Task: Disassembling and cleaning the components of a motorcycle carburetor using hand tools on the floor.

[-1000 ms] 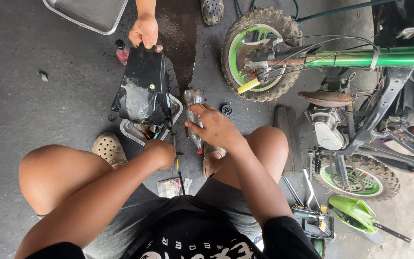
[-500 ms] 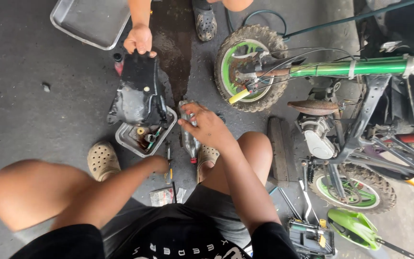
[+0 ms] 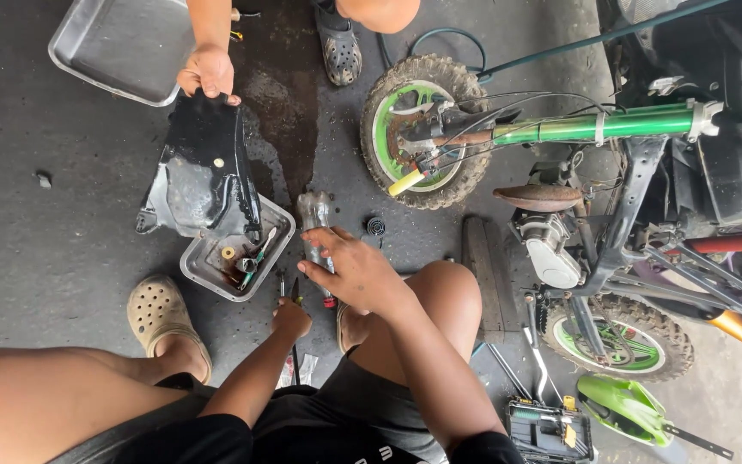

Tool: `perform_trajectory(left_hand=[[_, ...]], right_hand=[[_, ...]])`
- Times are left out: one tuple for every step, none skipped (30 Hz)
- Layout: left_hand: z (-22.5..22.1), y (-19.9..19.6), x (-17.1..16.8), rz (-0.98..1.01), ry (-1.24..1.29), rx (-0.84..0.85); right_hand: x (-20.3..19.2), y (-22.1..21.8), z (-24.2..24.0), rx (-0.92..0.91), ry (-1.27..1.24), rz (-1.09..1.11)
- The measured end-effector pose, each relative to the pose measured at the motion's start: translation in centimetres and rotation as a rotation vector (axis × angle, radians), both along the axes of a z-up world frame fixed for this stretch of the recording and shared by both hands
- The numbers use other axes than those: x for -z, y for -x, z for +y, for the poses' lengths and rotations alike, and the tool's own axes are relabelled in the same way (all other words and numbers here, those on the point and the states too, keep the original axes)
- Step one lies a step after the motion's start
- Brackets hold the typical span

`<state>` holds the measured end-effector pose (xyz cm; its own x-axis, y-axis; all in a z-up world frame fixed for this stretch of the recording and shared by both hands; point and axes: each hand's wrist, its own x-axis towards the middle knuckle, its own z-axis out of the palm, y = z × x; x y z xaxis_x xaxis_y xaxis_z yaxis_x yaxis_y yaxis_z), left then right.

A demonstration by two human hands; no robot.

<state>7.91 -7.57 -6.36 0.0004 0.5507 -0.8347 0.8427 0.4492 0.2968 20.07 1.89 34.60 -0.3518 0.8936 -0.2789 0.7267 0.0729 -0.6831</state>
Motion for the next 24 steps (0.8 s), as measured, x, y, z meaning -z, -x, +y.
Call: perform_trajectory(left_hand=[[-0.1,-0.2,0.2,-0.002,0.006,0.009],[0.3,-0.3,0.5,-0.003,0.005,0.019],[0.5,-0.4,0.5,-0.004,0.0,0.02],[0.4,-0.5,0.4,-0.013,0.007,0.024],[0.4,-0.5,0.3,-0.021,0.013,0.028],[0.6,-0.5,1.0,-0.019,0.021,0.032],[0.7,-0.6,1.7,-0.024,-0.004,0.031],[0.6,-0.6,2.5,-0.029,-0.027,0.026],[0.5,-0.6,2.5,-0.027,-0.017,0.026],[0.8,-0.8,2.5,-0.032,-0.023,0.055],[1.0,-0.9,2.5,-0.036,-0.028,0.083],[0.9,-0.9,1.3,-0.036,-0.032,0.079],[0.9,-0.9,0.1,-0.061,-0.001,0.083],[1.1,-1.1,-1.0,-0.089,0.024,0.086],[2.6,-1.5,-0.9,-0.091,0.015,0.08],[3.0,-1.7,-0.8,-0.134,0.009,0.204],[3.4,-2.0,-0.7,-0.178,0.003,0.328],[3.4,-2.3,0.9,-0.178,0.023,0.325],[3.4,-2.6,2.5,-0.171,-0.007,0.239],[4.4,-3.1,4.2,-0.161,-0.05,0.151],[3.9,-2.3,1.2,-0.16,-0.043,0.147],[4.7,-1.5,-1.7,-0.188,-0.064,0.116],[5.5,-0.7,-4.6,-0.217,-0.085,0.084],[6.3,-0.2,-7.1,-0.214,-0.081,0.083]], right_hand=[[0.1,-0.2,-0.2,0.008,0.016,-0.009],[0.2,-0.4,-0.3,0.016,0.026,-0.018],[0.3,-0.5,-0.2,0.017,0.021,-0.019],[0.4,-0.6,-0.1,0.03,0.039,-0.022],[0.6,-0.7,-0.1,0.042,0.058,-0.025],[0.4,-0.8,0.0,0.046,0.065,-0.023],[0.2,-0.8,0.0,0.056,0.045,-0.022],[0.0,-0.8,0.0,0.061,0.026,-0.021],[0.2,-0.8,-0.1,0.061,0.036,-0.019],[0.4,-1.0,0.0,0.071,0.027,-0.032],[0.6,-1.1,0.0,0.08,0.018,-0.045],[0.7,-1.1,-0.1,0.076,0.015,-0.044],[0.8,-1.2,-0.2,0.098,0.021,-0.046],[0.8,-1.3,-0.2,0.118,0.022,-0.051],[0.9,-1.5,0.4,0.113,0.013,-0.053],[0.9,-1.5,0.3,0.102,0.013,-0.062],[1.0,-1.6,0.3,0.091,0.014,-0.07],[1.4,-1.7,0.2,0.089,0.034,-0.069],[1.7,-1.8,0.1,0.119,0.022,-0.048],[2.1,-2.0,0.5,0.148,-0.002,-0.028],[2.1,-2.1,0.0,0.144,0.005,-0.026],[2.3,-2.1,0.1,0.174,-0.033,-0.015],[2.3,-2.2,0.2,0.203,-0.071,-0.003],[2.3,-2.1,0.6,0.202,-0.067,-0.001]])
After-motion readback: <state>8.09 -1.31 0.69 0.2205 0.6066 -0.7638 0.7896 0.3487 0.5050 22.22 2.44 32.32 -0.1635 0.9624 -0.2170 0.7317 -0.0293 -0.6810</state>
